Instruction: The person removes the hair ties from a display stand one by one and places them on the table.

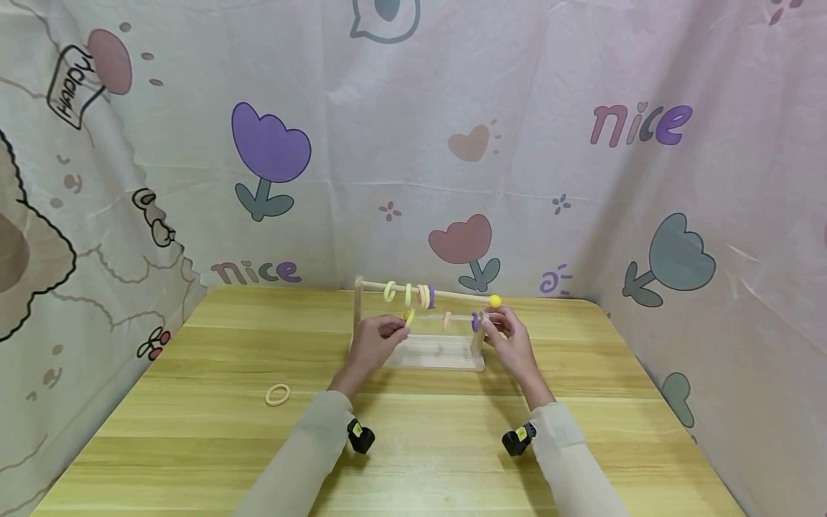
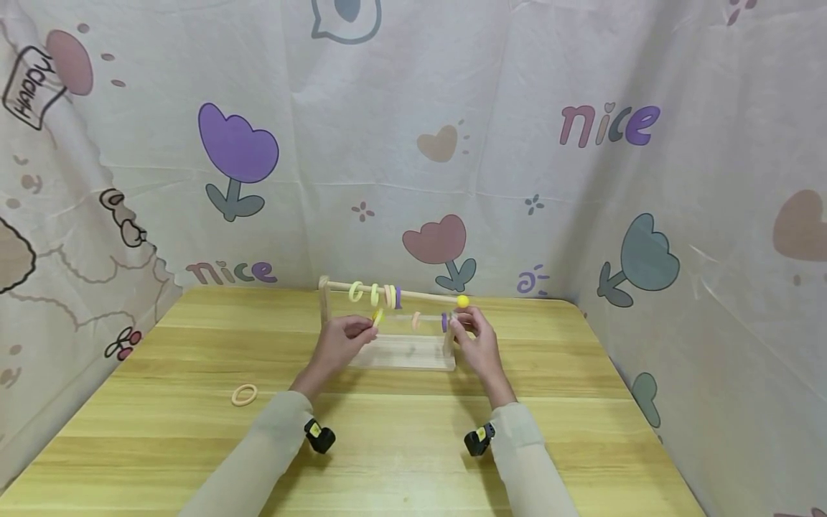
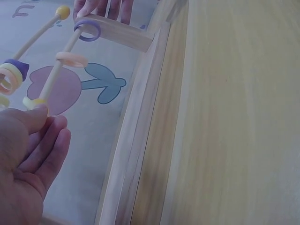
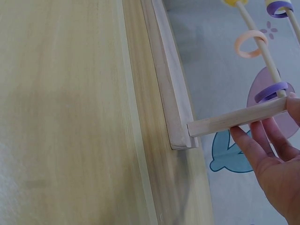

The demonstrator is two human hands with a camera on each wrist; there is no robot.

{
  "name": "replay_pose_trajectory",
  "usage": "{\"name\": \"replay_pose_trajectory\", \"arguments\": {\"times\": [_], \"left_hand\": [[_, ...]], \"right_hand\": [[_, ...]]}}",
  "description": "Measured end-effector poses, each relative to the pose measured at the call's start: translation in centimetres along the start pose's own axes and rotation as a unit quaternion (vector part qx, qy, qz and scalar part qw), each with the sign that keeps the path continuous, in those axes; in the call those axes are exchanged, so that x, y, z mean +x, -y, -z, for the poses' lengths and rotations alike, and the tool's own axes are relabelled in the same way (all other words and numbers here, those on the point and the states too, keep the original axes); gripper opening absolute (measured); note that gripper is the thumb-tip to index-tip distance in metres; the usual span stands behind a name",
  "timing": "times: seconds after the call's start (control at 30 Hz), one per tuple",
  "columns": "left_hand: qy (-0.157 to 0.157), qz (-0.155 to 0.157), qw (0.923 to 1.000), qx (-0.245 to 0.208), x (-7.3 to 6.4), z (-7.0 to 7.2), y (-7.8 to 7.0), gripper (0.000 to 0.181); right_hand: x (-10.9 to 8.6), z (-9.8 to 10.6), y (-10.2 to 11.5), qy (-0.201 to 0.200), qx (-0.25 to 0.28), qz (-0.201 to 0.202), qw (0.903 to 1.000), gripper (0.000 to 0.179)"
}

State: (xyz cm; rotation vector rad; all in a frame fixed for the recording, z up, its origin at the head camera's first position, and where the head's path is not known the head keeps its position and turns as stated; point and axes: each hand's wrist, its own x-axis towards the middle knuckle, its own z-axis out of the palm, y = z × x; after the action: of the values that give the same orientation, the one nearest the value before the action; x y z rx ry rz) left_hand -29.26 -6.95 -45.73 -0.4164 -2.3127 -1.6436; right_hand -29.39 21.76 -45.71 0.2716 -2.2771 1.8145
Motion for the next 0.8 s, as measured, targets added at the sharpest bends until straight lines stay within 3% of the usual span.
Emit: {"name": "replay_pose_trajectory", "arguments": {"times": [0.23, 0.53, 0.8], "left_hand": [[0.004, 0.030, 0.9995, 0.005, -0.1, 0.4, -0.4, 0.011], [0.012, 0.039, 0.9990, 0.019, -0.5, 1.4, -0.2, 0.009], [0.054, 0.041, 0.9968, 0.041, -1.2, 3.2, -0.1, 0.007]], "right_hand": [[0.0, 0.0, 0.0, 0.000, 0.000, -0.002, 1.0000, 0.032], [0.0, 0.0, 0.1, -0.001, 0.003, 0.002, 1.0000, 0.032], [0.0, 0.1, 0.0, 0.000, 0.006, 0.003, 1.0000, 0.032]]}}
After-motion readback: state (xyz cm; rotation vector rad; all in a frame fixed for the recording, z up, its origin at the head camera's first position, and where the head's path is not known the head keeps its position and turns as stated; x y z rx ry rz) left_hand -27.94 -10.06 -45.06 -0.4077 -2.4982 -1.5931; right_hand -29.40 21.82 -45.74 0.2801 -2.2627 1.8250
